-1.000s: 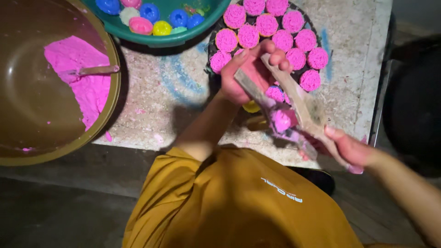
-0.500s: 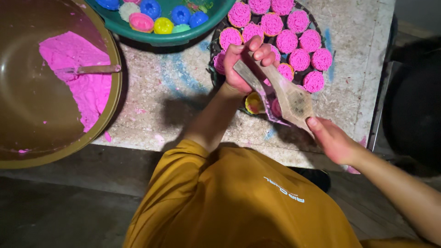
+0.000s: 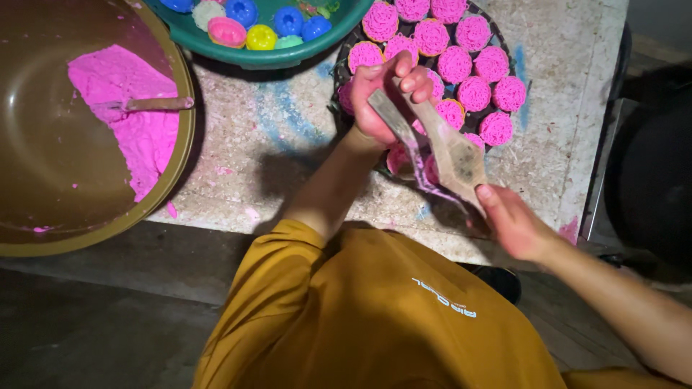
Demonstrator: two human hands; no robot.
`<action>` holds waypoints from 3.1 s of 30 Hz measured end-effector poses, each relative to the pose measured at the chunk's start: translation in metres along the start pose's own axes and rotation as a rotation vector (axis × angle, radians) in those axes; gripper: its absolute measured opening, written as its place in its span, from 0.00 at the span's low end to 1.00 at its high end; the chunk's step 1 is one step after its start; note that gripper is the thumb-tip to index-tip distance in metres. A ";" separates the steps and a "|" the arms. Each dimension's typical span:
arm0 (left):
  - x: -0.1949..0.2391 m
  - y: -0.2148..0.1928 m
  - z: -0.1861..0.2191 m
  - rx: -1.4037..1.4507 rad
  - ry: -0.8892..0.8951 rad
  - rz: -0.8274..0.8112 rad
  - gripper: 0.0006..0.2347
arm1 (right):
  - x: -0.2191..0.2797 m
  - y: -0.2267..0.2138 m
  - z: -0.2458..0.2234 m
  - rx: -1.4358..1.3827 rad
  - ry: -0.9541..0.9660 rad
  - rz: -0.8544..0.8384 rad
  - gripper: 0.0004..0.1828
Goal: The person scoops pink paste from a bowl and presses it into a wooden mold to form small decorative items. They repeatedly fill the mold, release the formed items into a basket, and arrange them alongside other colorful pieces.
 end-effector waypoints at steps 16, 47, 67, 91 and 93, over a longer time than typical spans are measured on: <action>-0.017 0.002 -0.002 -0.108 0.040 -0.010 0.13 | -0.004 -0.006 0.011 0.094 -0.099 0.110 0.38; 0.097 0.006 0.013 -2.536 -0.304 -0.175 0.27 | -0.026 -0.033 0.059 -0.247 -0.397 0.207 0.42; -0.029 -0.032 0.016 -0.053 0.162 0.152 0.16 | -0.054 -0.035 -0.056 0.215 0.031 0.122 0.39; -0.049 -0.040 0.017 -0.115 0.234 0.395 0.13 | -0.060 -0.030 -0.065 0.420 -0.261 0.312 0.31; -0.049 -0.037 0.021 -0.147 0.227 0.388 0.14 | -0.062 -0.025 -0.061 0.381 -0.252 0.318 0.31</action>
Point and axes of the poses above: each hand's wrist, its own x-axis away from the middle knuckle, its own y-axis out of the palm, z = x × y, the point moved 1 cm from there along -x, towards the middle knuckle, and after that the axes turned 12 degrees about -x, right-handed, at the moved point
